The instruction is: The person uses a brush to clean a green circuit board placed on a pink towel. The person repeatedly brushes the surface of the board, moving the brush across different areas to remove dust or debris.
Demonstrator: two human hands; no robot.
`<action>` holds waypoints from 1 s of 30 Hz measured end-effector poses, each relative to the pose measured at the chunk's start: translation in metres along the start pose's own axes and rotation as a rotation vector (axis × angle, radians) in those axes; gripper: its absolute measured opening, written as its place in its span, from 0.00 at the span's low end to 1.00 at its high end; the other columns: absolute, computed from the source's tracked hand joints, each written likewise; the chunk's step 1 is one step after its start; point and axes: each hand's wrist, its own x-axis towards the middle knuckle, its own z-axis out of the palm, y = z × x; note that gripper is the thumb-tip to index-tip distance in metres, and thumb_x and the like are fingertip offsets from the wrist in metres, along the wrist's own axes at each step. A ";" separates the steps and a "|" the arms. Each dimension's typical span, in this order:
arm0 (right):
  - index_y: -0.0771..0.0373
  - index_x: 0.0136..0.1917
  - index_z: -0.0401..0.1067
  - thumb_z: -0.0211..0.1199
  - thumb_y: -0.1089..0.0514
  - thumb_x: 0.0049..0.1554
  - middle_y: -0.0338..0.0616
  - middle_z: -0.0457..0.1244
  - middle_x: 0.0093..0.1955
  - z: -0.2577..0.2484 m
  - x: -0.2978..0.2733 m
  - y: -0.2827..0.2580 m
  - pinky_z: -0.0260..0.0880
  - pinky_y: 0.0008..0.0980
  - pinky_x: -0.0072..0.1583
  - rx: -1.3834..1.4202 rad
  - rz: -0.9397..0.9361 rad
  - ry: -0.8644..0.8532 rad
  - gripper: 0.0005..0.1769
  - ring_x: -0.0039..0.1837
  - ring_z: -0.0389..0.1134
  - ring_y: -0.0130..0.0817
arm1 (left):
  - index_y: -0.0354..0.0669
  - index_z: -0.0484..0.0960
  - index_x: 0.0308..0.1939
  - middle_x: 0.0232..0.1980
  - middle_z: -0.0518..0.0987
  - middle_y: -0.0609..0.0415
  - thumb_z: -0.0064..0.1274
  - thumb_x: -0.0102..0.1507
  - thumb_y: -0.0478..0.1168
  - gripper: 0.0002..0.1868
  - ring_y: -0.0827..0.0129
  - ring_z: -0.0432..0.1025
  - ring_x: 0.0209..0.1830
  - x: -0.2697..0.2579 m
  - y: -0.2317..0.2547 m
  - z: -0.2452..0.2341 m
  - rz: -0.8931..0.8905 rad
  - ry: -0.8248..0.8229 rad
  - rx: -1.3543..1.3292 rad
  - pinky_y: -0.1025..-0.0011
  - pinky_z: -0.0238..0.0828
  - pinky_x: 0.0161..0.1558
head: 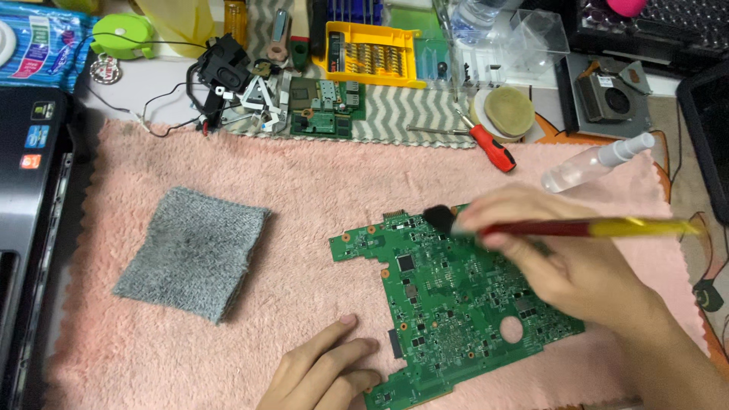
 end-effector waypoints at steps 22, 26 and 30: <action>0.66 0.65 0.78 0.57 0.59 0.73 0.46 0.76 0.64 -0.026 -0.026 0.005 0.78 0.41 0.74 -0.085 0.076 0.126 0.14 0.69 0.79 0.43 | 0.68 0.88 0.43 0.62 0.90 0.74 0.50 0.77 0.47 0.12 0.64 0.81 0.73 -0.009 -0.008 0.015 0.004 0.033 0.088 0.75 0.78 0.56; 0.58 0.64 0.82 0.59 0.57 0.71 0.38 0.78 0.59 -0.034 -0.036 0.002 0.79 0.28 0.61 0.132 0.142 -0.087 0.14 0.55 0.80 0.28 | 0.67 0.88 0.43 0.61 0.91 0.74 0.51 0.77 0.46 0.12 0.64 0.81 0.73 -0.007 -0.004 0.012 -0.013 0.028 0.075 0.75 0.77 0.58; 0.57 0.63 0.84 0.58 0.55 0.71 0.36 0.78 0.61 -0.029 -0.041 0.001 0.79 0.30 0.67 0.040 0.147 -0.079 0.15 0.62 0.81 0.30 | 0.66 0.87 0.41 0.61 0.90 0.74 0.52 0.76 0.45 0.11 0.63 0.82 0.73 -0.006 -0.003 0.012 -0.013 0.031 0.091 0.75 0.77 0.58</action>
